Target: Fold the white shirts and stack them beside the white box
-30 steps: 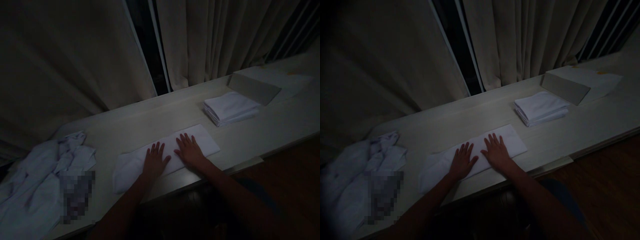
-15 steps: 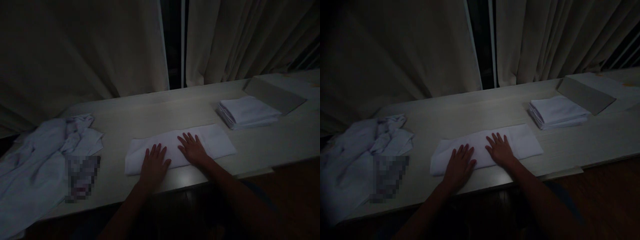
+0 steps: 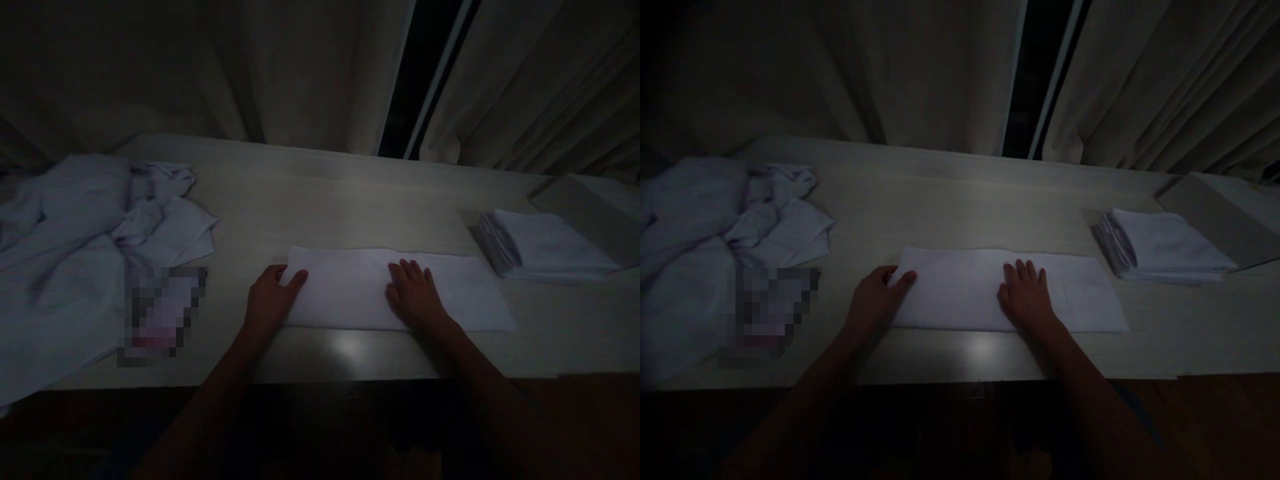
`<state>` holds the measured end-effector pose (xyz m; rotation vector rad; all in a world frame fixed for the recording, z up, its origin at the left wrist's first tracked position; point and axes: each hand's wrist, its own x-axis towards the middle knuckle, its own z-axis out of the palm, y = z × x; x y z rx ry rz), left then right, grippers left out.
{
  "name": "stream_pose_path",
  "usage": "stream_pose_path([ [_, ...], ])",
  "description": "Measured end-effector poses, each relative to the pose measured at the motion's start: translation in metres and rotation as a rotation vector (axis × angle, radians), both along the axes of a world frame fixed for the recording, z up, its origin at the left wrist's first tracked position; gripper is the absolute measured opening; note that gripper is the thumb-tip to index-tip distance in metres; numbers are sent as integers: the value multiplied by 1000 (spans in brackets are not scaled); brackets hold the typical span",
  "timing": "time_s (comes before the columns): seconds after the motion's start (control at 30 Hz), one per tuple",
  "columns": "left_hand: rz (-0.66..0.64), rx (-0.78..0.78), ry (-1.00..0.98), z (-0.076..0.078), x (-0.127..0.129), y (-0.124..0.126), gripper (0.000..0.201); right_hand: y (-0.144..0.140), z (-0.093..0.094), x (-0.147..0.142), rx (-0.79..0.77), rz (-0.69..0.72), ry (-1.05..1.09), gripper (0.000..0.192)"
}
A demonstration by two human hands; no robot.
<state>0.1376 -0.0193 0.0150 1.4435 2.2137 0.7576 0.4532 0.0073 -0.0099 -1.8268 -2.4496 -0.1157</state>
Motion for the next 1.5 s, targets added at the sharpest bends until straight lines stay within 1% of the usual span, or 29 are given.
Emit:
stream_pose_path([
  [0.13,19,-53,-167,5,-5,13,50,5,3,-8,41,25,7,48],
  [0.2,5,-65,-258,8,-7,12,41,6,3,-9,58,32,24,47],
  [0.23,-18,-37,-260,10,-7,10,38,7,3,-9,67,34,30,46],
  [0.27,-44,24,-216,10,-6,6,36,7,2,-9,74,37,35,46],
  [0.3,-72,111,-124,10,-3,1,35,7,0,-9,79,41,37,46],
  [0.4,-228,390,312,7,16,-17,27,7,-3,-8,89,51,36,47],
  [0.47,-377,508,546,2,31,-28,20,7,-4,-8,96,53,32,47],
  [0.53,-515,564,670,-3,43,-36,19,7,-5,-9,101,51,29,46],
  [0.57,-559,576,704,-6,47,-38,18,7,-5,-9,102,51,29,46],
  [0.63,-608,569,748,-11,53,-41,18,7,-4,-9,101,51,31,46],
  [0.7,-623,555,780,-15,55,-41,20,7,-4,-10,99,54,32,47],
  [0.83,-617,560,812,-20,57,-40,26,7,-6,-9,107,57,33,47],
  [0.9,-587,547,778,-18,52,-37,25,8,-7,-8,110,61,36,47],
  [0.93,-551,528,733,-16,46,-34,24,8,-7,-8,108,62,38,48],
  [0.97,-492,502,663,-13,39,-30,22,8,-7,-7,105,61,40,48],
  [1.0,-405,467,567,-10,29,-24,22,8,-7,-7,100,59,42,48],
  [1.1,-54,304,226,-1,-5,-6,30,7,-7,-7,84,52,49,50],
  [1.13,35,230,151,1,-15,0,33,7,-7,-8,81,54,52,50],
  [1.17,92,162,104,3,-23,5,35,7,-7,-8,82,55,56,50],
  [1.2,120,115,76,3,-29,7,36,7,-7,-8,83,58,58,50],
  [1.27,111,100,42,4,-32,7,37,7,-7,-8,85,60,57,50],
  [1.33,48,112,20,3,-26,2,39,7,-7,-7,86,56,48,49],
  [1.37,5,89,26,3,-22,-2,44,7,-7,-7,88,54,43,49],
  [1.43,-69,-6,78,2,-13,-7,53,6,-7,-7,107,49,44,49],
  [1.5,-105,-73,131,1,-9,-8,56,4,-6,-10,138,63,63,47],
])
